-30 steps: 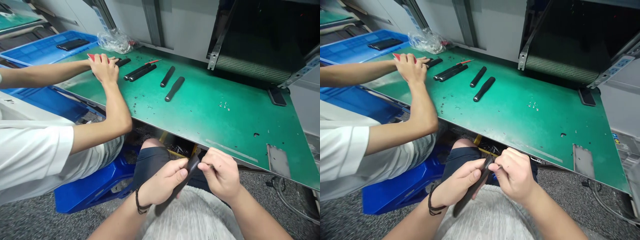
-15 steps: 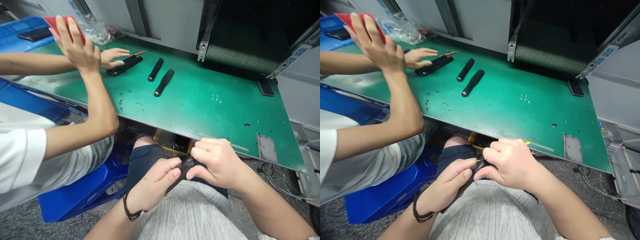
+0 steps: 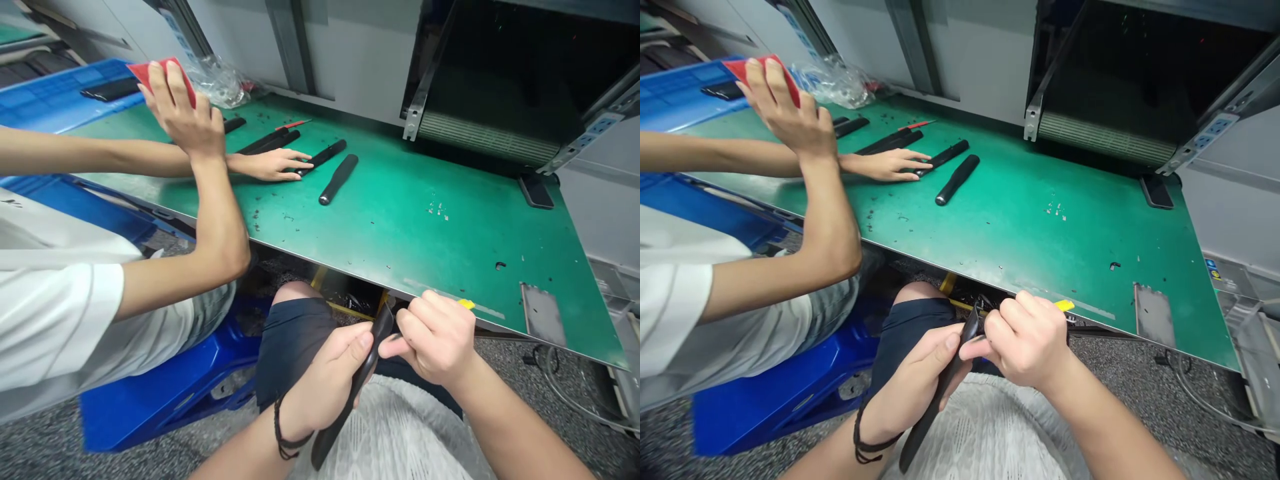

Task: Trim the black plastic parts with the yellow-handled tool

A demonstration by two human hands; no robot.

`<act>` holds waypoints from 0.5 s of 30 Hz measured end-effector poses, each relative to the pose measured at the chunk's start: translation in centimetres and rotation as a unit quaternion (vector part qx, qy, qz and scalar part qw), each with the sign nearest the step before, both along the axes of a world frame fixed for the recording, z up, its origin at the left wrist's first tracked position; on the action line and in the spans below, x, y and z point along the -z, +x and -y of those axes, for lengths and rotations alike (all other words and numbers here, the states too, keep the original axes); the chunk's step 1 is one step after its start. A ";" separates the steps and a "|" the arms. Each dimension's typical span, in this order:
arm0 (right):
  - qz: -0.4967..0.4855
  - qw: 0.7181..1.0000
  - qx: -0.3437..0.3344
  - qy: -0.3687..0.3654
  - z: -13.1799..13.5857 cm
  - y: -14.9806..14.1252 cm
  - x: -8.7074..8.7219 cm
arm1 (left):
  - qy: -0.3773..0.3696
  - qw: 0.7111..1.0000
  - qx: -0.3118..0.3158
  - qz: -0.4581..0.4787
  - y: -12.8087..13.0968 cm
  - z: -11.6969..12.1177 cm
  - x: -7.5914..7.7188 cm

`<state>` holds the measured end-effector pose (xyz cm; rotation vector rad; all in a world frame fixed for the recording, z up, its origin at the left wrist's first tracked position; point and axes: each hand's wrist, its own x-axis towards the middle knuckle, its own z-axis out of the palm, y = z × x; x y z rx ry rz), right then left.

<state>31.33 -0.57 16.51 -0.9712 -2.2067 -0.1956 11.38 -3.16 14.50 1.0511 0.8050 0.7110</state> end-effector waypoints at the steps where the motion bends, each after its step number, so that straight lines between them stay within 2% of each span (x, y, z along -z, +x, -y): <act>1: -0.028 0.999 -0.024 -0.021 0.0 0.1 0.1 | -0.006 1.000 -0.005 0.001 0.1 -0.1 0.1; 3: -0.103 0.990 -0.061 -0.073 0.0 0.3 0.1 | -0.017 1.000 -0.017 -0.008 0.1 -0.3 0.3; 6: -0.215 0.959 -0.032 -0.180 0.0 0.3 -0.6 | -0.008 0.998 -0.031 -0.053 0.1 -0.5 0.7; 9: -0.243 0.913 -0.013 -0.326 -0.8 0.3 -1.3 | 0.080 0.990 -0.021 -0.118 0.0 -0.7 0.7; 11: -0.257 0.879 -0.015 -0.401 -1.9 0.5 -1.6 | 0.156 0.979 0.030 -0.128 -0.1 -0.7 0.5; 13: -0.290 0.859 0.026 -0.421 -3.0 1.2 -1.6 | 0.197 0.971 0.076 -0.112 -0.4 -0.9 0.3; 15: -0.300 0.864 0.090 -0.394 -3.9 2.2 -1.3 | 0.190 0.974 0.060 -0.112 -0.8 -1.3 0.3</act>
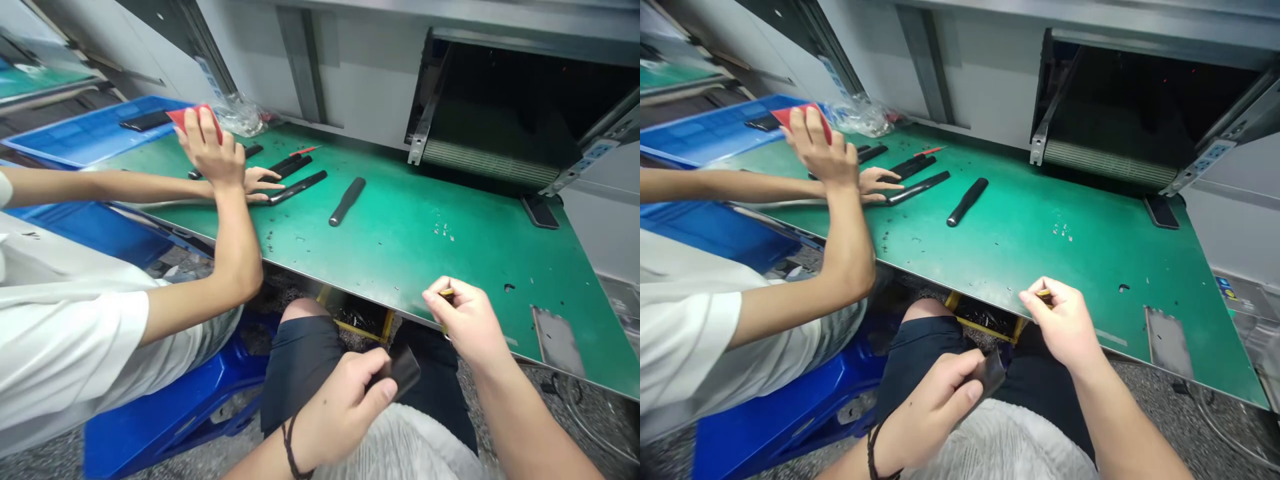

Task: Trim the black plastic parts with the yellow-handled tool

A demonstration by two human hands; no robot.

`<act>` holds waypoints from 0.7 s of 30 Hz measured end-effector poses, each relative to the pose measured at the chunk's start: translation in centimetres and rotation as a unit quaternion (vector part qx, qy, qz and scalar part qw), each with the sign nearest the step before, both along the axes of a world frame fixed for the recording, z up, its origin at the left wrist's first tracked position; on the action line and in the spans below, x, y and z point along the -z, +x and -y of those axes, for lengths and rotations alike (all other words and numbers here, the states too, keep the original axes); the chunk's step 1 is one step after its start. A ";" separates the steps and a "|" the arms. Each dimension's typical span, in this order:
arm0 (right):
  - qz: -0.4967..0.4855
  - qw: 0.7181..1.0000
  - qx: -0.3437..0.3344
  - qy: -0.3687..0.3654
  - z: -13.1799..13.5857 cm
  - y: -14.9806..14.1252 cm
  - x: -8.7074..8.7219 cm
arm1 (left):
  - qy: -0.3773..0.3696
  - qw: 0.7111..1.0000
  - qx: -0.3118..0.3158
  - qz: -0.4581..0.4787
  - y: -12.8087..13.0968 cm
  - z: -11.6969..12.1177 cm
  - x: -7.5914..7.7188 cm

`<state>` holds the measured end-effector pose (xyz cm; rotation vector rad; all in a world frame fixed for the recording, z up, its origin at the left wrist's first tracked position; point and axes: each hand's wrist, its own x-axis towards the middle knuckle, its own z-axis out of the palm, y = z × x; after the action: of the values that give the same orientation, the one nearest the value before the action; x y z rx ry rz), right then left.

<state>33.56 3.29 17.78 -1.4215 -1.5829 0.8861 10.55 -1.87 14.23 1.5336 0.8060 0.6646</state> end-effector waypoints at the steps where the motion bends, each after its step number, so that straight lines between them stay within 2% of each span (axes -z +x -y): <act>1: 0.038 0.999 0.020 0.012 -0.2 0.6 0.3 | -0.015 0.999 -0.034 -0.003 -0.3 -0.3 0.1; 3: 0.173 0.983 0.041 0.051 -0.4 2.1 1.0 | -0.054 0.992 -0.112 -0.010 -1.0 -1.3 0.3; 6: 0.392 0.914 0.052 0.095 0.1 4.7 2.3 | -0.076 0.975 -0.206 -0.025 -2.4 -3.7 0.9; 9: 0.480 0.872 -0.004 0.092 0.8 7.8 3.4 | 0.012 0.953 -0.286 -0.102 -3.8 -7.8 1.1; 12: 0.523 0.849 -0.023 0.071 1.5 10.9 4.0 | 0.153 0.895 -0.343 -0.239 -4.5 -14.0 0.5; 14: 0.523 0.849 0.005 0.073 1.8 12.6 4.2 | 0.193 0.868 -0.356 -0.287 -4.4 -18.7 -0.7; 17: 0.518 0.846 0.063 0.107 2.1 14.6 4.3 | 0.211 0.852 -0.357 -0.320 -4.9 -24.4 -3.6; 19: 0.533 0.832 0.090 0.123 2.3 15.4 4.0 | 0.225 0.842 -0.360 -0.332 -6.0 -26.4 -5.9; 21: 0.546 0.820 0.107 0.131 2.5 16.0 3.4 | 0.243 0.833 -0.364 -0.339 -7.2 -27.4 -7.8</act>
<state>49.51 0.78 14.42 -1.9726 -2.1337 -0.4299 3.32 25.50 22.06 1.9530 1.9443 0.9282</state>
